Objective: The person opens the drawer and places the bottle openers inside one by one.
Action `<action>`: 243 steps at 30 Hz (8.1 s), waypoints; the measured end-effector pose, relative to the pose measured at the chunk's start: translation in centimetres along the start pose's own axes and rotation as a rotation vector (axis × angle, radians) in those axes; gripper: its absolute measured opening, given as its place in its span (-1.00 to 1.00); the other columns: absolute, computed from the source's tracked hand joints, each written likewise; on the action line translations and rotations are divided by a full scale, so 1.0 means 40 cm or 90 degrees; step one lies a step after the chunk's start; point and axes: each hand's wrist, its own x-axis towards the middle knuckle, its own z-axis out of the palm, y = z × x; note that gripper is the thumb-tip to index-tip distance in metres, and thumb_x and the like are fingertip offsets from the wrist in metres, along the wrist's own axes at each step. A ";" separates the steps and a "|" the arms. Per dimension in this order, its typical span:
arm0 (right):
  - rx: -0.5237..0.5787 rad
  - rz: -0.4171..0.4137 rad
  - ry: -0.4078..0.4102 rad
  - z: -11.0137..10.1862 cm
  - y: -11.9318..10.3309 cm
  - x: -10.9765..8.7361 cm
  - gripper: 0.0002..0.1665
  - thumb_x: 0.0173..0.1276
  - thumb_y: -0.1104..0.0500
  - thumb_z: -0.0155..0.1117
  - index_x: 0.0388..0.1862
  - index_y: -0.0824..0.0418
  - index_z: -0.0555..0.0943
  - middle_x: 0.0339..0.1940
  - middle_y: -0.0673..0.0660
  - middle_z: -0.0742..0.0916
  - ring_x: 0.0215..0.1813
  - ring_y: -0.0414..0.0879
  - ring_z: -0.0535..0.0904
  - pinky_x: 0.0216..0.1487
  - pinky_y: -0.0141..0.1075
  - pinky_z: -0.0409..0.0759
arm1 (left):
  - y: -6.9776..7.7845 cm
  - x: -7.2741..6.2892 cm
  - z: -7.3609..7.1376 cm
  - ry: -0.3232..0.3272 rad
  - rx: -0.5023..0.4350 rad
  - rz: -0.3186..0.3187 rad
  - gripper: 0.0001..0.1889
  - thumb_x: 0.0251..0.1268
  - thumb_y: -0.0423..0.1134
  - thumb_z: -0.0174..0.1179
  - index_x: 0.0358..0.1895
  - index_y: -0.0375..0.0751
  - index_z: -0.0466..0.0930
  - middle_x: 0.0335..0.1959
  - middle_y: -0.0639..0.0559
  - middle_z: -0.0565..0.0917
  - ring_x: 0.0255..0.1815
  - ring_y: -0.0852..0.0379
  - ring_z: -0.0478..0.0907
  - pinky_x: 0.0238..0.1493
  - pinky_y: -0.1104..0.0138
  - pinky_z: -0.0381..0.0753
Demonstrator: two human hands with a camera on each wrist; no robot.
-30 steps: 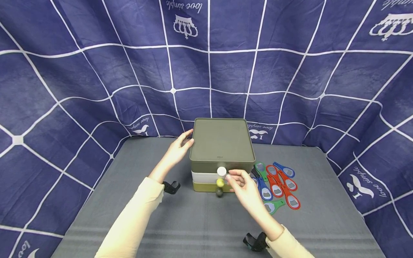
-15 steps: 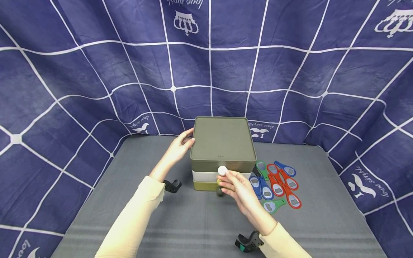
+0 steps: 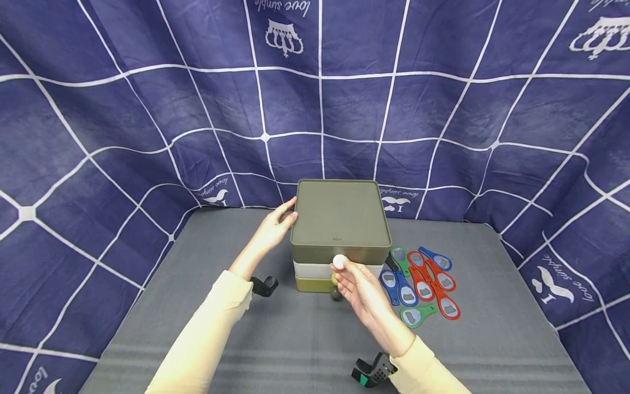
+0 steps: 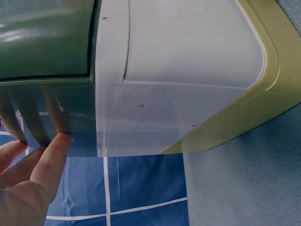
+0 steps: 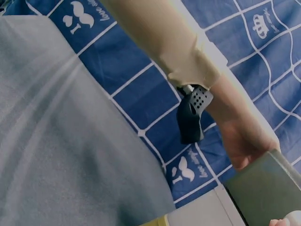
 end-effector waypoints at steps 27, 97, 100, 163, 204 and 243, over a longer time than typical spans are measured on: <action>0.024 0.105 -0.089 -0.056 0.052 -0.166 -0.82 0.50 0.11 0.14 0.00 0.07 0.58 -0.12 -0.09 0.74 -0.32 -0.41 0.49 -0.26 -0.60 0.46 | -0.016 0.008 0.006 -0.006 -0.020 0.042 -0.46 0.55 -0.30 -0.07 0.52 -0.31 0.14 0.33 -0.36 0.46 0.22 -0.22 0.52 0.26 -0.01 0.52; -0.908 -0.224 0.040 -0.529 -0.007 0.025 -0.65 -0.13 0.21 0.65 -0.34 0.12 0.67 -0.34 -0.03 0.70 -0.24 -0.12 0.63 -0.18 -0.32 0.60 | -0.029 0.001 0.009 0.021 -0.065 0.035 -0.48 0.54 -0.29 -0.04 0.50 -0.26 0.21 0.21 -0.33 0.58 -0.08 0.17 0.51 -0.09 0.43 0.50; -0.935 -0.259 0.012 -0.536 -0.010 0.022 -0.62 -0.19 0.22 0.67 -0.38 0.11 0.66 -0.36 -0.06 0.65 -0.28 -0.17 0.59 -0.21 -0.31 0.59 | -0.029 0.002 0.009 0.025 -0.064 0.036 -0.48 0.54 -0.29 -0.04 0.50 -0.26 0.21 0.21 -0.33 0.57 -0.03 0.05 0.54 -0.07 0.41 0.51; -0.559 -0.229 -0.154 -0.115 -0.308 -0.032 -0.58 0.16 0.32 0.46 -0.04 0.48 0.60 -0.32 0.05 0.77 -0.33 -0.30 0.69 -0.32 -0.47 0.66 | -0.024 0.001 0.010 0.021 -0.056 0.045 -0.48 0.54 -0.31 -0.05 0.50 -0.31 0.18 0.34 -0.32 0.47 0.11 -0.12 0.55 0.16 0.17 0.56; -0.826 -0.292 -0.278 0.013 -0.132 0.005 -0.80 0.10 0.37 0.49 -0.27 0.24 0.70 -0.39 0.03 0.77 -0.37 -0.31 0.64 -0.29 -0.54 0.62 | -0.020 0.004 0.018 0.022 -0.102 0.038 -0.49 0.54 -0.34 -0.05 0.49 -0.28 0.20 0.46 -0.25 0.34 0.34 -0.19 0.43 0.33 -0.02 0.49; -0.612 -0.102 0.060 -0.553 -0.210 0.036 -0.45 0.38 0.16 0.31 0.16 0.56 0.49 -0.15 0.17 0.80 -0.24 -0.36 0.69 -0.15 -0.40 0.70 | -0.022 0.002 0.013 0.008 -0.098 0.041 -0.48 0.56 -0.32 -0.08 0.50 -0.31 0.17 0.45 -0.30 0.34 0.37 -0.22 0.40 0.36 -0.03 0.45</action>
